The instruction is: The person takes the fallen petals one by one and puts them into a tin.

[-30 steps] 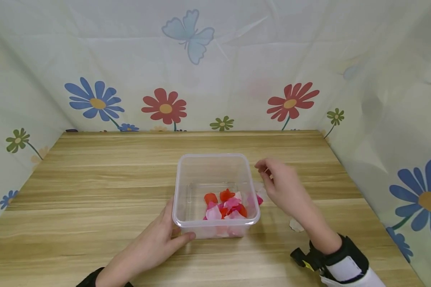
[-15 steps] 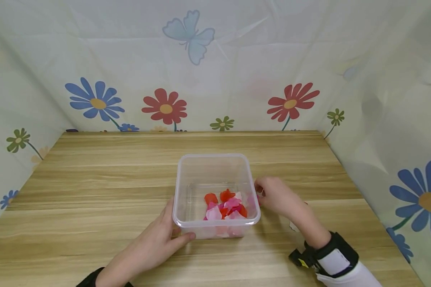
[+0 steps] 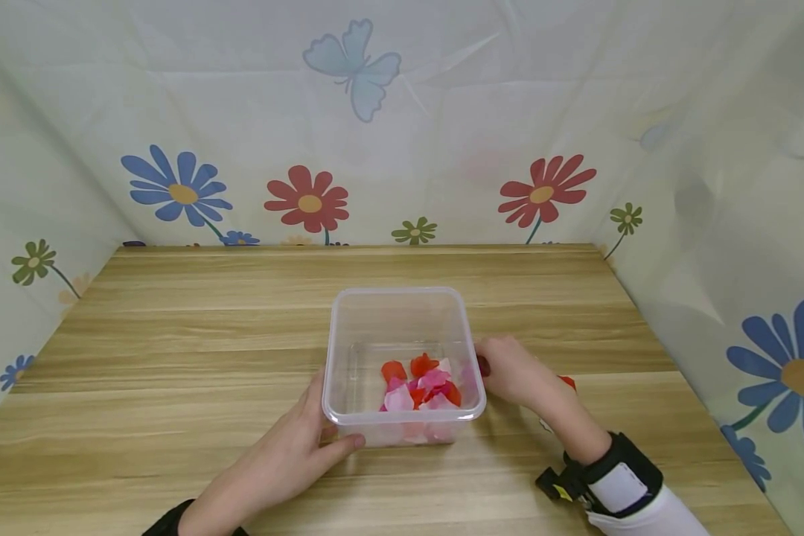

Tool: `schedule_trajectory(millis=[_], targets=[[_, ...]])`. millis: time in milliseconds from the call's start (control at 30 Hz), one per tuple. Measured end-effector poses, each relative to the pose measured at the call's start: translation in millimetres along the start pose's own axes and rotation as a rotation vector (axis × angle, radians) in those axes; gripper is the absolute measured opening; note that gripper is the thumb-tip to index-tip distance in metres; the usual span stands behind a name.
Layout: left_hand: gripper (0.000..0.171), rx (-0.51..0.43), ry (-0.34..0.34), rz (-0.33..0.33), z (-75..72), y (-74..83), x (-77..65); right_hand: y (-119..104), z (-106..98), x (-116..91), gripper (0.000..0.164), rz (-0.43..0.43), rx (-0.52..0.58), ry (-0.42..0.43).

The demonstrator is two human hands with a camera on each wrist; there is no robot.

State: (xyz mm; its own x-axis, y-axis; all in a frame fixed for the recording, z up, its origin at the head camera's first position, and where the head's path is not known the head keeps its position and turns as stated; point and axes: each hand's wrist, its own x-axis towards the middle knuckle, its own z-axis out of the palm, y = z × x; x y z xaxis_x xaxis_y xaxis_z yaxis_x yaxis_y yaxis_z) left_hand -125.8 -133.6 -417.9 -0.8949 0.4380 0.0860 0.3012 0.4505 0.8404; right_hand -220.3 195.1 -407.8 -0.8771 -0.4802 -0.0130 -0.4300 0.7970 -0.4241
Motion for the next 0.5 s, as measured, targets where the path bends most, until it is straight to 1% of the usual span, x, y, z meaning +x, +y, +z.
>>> schedule_trajectory(millis=[367, 500], targets=[[0.094, -0.003, -0.005, -0.005, -0.6, 0.1, -0.5, -1.4, -1.5, -1.4, 0.016, 0.029, -0.003, -0.038], [0.094, 0.004, -0.006, -0.009, -0.6, -0.1, -0.9, -1.1, -5.2, -2.5, 0.016, 0.017, 0.001, -0.017]])
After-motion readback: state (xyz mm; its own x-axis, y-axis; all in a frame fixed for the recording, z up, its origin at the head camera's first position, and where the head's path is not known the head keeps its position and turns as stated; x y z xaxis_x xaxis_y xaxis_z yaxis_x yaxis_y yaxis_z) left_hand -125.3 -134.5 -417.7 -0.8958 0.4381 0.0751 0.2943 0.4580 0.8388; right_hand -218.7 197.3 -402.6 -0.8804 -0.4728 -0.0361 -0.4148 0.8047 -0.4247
